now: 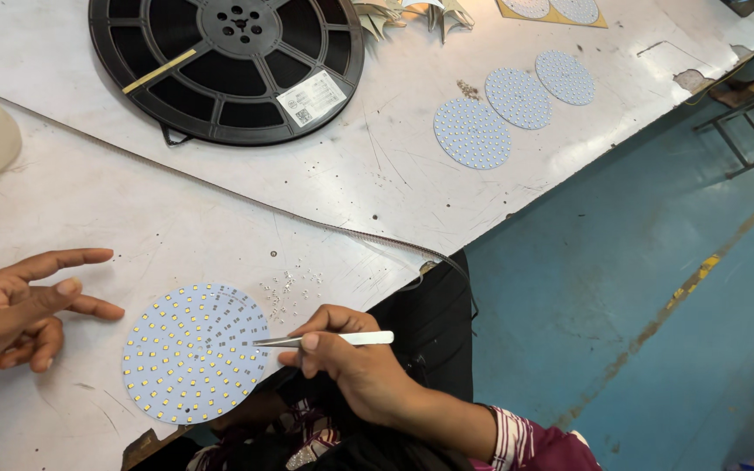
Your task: The person uses tweezers to pick up small LED components and place them onto designated spots on a circular LED board. The person repeatedly picks components from a pile and places them on the board, occasionally adjusting the board's position.
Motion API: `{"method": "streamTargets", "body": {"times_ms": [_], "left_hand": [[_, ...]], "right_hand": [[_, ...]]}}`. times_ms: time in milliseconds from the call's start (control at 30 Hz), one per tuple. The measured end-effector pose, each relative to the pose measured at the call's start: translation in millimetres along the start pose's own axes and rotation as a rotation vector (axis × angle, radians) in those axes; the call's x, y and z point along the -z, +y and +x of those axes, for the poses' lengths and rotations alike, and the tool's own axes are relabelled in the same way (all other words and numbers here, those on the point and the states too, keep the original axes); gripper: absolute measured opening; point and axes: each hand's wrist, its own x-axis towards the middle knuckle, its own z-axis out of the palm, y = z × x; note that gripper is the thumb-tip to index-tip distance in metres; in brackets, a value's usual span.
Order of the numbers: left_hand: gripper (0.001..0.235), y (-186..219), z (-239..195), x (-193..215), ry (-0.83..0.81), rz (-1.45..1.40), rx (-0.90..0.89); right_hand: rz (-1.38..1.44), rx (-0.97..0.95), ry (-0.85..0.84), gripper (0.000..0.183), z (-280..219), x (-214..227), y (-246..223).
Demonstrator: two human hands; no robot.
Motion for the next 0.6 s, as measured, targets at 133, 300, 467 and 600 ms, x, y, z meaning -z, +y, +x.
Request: {"method": "streamTargets", "body": {"times_ms": [133,300,467,600], "left_hand": [[0.060,-2.5,2.3,2.0,-0.005,-0.008,0.011],[0.062,-3.3,1.2,4.6,0.010,-0.017,0.011],[0.065,-9.3,3.3,7.6,0.042,-0.003,-0.006],[0.065,-14.9,8.0,14.8,0.078,-0.018,-0.078]], "right_hand": [[0.042,-0.024,-0.003,0.011,3.3,-9.6,2.8],[0.067,-0.029,-0.032,0.009,13.0,-15.8,10.9],[0.061,-0.034,-0.028,0.008,27.1,-23.8,21.5],[0.030,-0.022,-0.055,0.009,37.7,-30.7,27.2]]}}
